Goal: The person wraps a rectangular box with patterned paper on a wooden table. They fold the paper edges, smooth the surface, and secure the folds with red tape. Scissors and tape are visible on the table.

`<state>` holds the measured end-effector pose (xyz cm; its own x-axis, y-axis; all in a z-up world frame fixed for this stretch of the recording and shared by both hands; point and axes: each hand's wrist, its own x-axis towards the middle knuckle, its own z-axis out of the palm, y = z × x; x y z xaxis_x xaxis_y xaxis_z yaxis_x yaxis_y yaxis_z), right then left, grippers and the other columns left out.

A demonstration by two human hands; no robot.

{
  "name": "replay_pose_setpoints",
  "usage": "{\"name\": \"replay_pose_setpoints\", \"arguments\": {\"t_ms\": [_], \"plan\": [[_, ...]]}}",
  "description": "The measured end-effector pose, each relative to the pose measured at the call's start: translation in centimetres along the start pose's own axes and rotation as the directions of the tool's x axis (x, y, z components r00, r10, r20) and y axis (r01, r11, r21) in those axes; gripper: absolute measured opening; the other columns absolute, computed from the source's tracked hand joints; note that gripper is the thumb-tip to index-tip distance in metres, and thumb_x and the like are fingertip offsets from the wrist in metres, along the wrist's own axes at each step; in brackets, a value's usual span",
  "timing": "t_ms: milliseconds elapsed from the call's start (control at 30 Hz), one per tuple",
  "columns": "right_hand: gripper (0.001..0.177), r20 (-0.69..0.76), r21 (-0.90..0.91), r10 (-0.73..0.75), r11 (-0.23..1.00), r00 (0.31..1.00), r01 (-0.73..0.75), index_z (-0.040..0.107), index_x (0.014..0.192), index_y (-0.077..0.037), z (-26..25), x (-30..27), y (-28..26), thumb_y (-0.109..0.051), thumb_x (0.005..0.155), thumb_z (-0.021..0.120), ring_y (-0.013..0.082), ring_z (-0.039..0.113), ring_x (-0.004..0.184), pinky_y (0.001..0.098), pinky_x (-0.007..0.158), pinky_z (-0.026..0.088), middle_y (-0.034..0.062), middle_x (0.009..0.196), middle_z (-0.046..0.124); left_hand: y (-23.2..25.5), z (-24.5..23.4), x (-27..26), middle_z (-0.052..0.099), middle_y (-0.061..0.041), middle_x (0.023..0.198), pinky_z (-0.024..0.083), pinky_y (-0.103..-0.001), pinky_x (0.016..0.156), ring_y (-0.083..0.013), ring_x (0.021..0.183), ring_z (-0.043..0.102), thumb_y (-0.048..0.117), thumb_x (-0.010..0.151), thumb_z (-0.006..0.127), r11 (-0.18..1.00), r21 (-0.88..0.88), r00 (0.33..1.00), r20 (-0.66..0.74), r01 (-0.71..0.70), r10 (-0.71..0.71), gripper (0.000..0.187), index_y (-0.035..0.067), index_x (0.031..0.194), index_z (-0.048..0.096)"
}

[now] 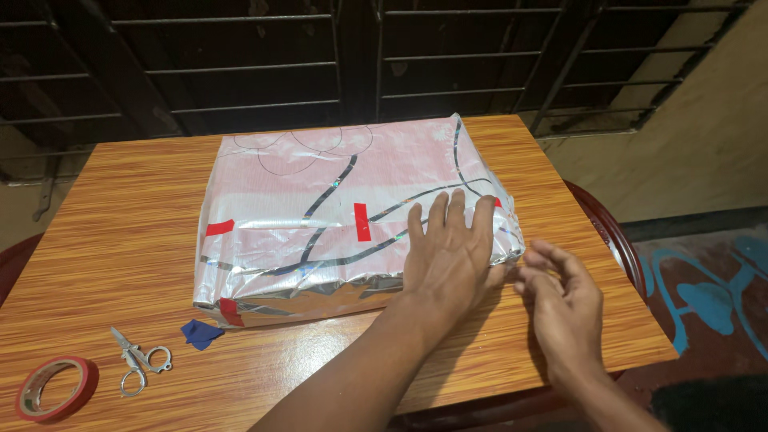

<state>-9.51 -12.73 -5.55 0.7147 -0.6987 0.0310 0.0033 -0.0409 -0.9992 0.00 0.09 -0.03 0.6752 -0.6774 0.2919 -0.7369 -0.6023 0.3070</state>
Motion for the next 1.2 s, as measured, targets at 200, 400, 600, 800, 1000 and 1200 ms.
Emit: {"name": "replay_pose_setpoints", "arguments": {"t_ms": [200,400,600,800,1000,1200], "plan": [[0.056,0.238,0.022,0.051,0.998,0.97,-0.058,0.05,0.155,0.0,1.3,0.6,-2.0,-0.013,0.101,0.044,0.0177,0.056,0.11,0.0341,0.098,0.044,0.0182,0.127,0.064,-0.1,-0.2,0.0,0.039,-0.033,0.149,0.021,-0.067,0.113,-0.046,0.143,0.032,0.041,0.077,0.081,1.0,-0.015,0.999,0.034,0.004,-0.003,0.093,0.006,0.147,0.032],[0.071,0.343,0.08,0.171,0.974,0.923,-0.21,0.041,0.152,-0.004,2.7,4.0,-5.6,-0.051,0.101,0.023,0.0173,0.047,0.141,0.0343,0.117,0.034,0.0098,0.153,0.051,-0.1,-0.3,-0.1,0.036,-0.036,0.148,0.018,-0.068,0.112,-0.0478,0.142,0.031,0.044,0.079,0.079,0.998,-0.056,1.0,0.004,-0.017,0.017,0.093,0.006,0.148,0.029],[0.083,0.384,0.14,0.072,0.981,0.921,-0.135,0.041,0.152,0.001,3.9,4.8,-5.6,-0.061,0.099,0.026,0.0255,0.048,0.143,0.0397,0.116,0.041,0.0203,0.156,0.048,0.1,-1.1,-0.1,0.034,-0.033,0.153,0.016,-0.067,0.115,-0.0474,0.146,0.028,0.044,0.079,0.078,1.0,-0.009,0.993,0.116,0.019,-0.018,0.095,0.015,0.153,0.027],[0.086,0.254,0.152,0.051,0.984,0.966,-0.092,0.024,0.158,-0.006,2.5,2.1,-3.5,-0.065,0.096,0.027,0.0267,0.051,0.139,0.0375,0.11,0.044,0.0208,0.154,0.046,0.7,-1.4,0.2,0.024,-0.033,0.16,0.011,-0.071,0.113,-0.0485,0.146,0.018,0.062,0.078,0.07,0.998,0.003,0.98,0.19,0.057,-0.056,0.098,0.037,0.16,0.022],[0.081,0.118,0.109,0.079,0.99,0.99,-0.092,0.022,0.167,-0.016,1.2,-0.2,-2.6,-0.065,0.103,0.028,0.0219,0.054,0.108,0.032,0.094,0.045,0.0232,0.152,0.052,0.8,-1.5,0.1,0.022,-0.032,0.158,0.01,-0.076,0.112,-0.0532,0.147,0.017,0.069,0.08,0.066,1.0,-0.026,0.988,0.154,0.015,-0.01,0.074,0.04,0.145,0.046],[0.07,-0.031,0.116,0.062,0.992,0.998,-0.058,0.028,0.158,-0.012,1.5,-2.2,-1.8,-0.053,0.102,0.031,0.0185,0.062,0.117,0.0316,0.092,0.05,0.0234,0.142,0.058,0.9,-1.9,0.0,0.016,-0.031,0.16,0.009,-0.077,0.111,-0.0552,0.147,0.014,0.066,0.076,0.07,0.999,-0.032,0.974,0.227,0.015,-0.008,0.076,0.033,0.142,0.049]]}}
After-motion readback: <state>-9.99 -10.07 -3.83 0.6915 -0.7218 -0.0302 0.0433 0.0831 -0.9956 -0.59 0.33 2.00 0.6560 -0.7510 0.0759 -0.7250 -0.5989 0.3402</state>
